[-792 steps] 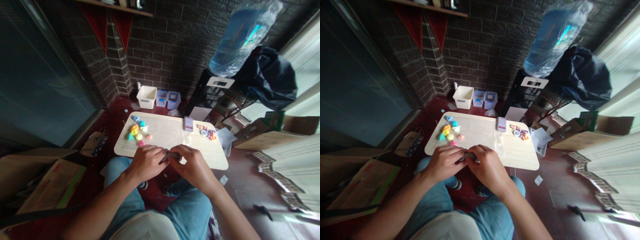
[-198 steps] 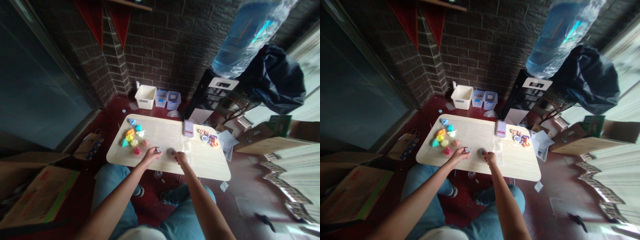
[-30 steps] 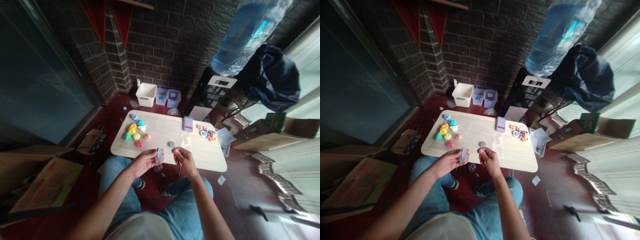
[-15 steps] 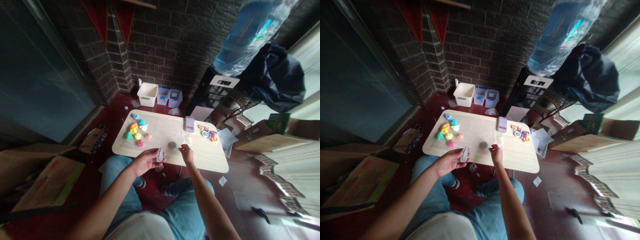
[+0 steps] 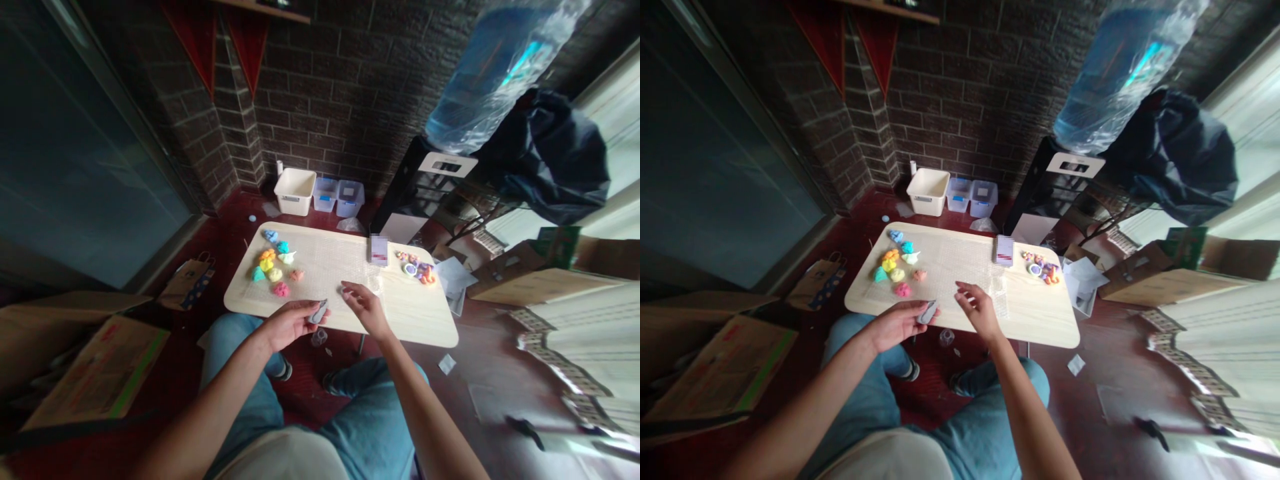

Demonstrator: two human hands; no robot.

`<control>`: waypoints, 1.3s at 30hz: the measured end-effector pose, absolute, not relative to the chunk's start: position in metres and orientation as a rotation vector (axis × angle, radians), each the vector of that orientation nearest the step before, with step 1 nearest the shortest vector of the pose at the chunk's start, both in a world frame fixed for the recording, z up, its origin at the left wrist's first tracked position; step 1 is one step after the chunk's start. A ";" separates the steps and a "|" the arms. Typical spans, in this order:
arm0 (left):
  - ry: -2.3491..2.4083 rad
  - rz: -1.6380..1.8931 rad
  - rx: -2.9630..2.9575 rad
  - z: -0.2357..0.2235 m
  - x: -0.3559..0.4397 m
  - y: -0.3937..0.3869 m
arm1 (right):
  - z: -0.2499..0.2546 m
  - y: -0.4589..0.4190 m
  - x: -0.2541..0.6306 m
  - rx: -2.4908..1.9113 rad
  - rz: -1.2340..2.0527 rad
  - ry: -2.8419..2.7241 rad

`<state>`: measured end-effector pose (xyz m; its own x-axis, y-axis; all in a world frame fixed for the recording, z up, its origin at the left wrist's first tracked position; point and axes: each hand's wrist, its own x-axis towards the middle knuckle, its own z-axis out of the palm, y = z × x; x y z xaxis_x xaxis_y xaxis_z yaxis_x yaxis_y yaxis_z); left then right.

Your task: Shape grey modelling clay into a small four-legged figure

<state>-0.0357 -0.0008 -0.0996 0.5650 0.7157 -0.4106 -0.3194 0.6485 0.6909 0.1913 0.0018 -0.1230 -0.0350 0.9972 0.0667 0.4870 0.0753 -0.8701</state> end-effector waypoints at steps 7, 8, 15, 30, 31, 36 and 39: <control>0.785 0.649 0.682 -0.097 -0.029 -0.005 | -0.067 -0.032 0.157 -1.254 0.875 -2.012; 0.796 0.642 0.694 -0.097 -0.029 -0.006 | -0.066 -0.035 0.156 -1.278 0.841 -2.038; 0.859 0.529 0.767 -0.101 -0.032 -0.006 | -0.060 -0.055 0.144 -1.503 0.580 -2.235; 0.826 0.392 0.827 -0.094 -0.028 -0.003 | -0.057 -0.066 0.154 -1.470 0.719 -2.019; 0.826 0.397 0.827 -0.093 -0.026 -0.003 | -0.058 -0.067 0.155 -1.463 0.736 -1.963; 0.825 0.427 0.818 -0.088 -0.016 -0.003 | -0.062 -0.067 0.158 -1.435 0.828 -1.704; 0.822 0.421 0.822 -0.084 -0.009 -0.003 | -0.066 -0.065 0.161 -1.435 0.886 -1.630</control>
<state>-0.0092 -0.0033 -0.0835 0.6253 0.6184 -0.4760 -0.0241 0.6250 0.7802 0.1615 -0.0651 -0.0657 -0.0629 0.9926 0.1039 0.4527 0.1212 -0.8834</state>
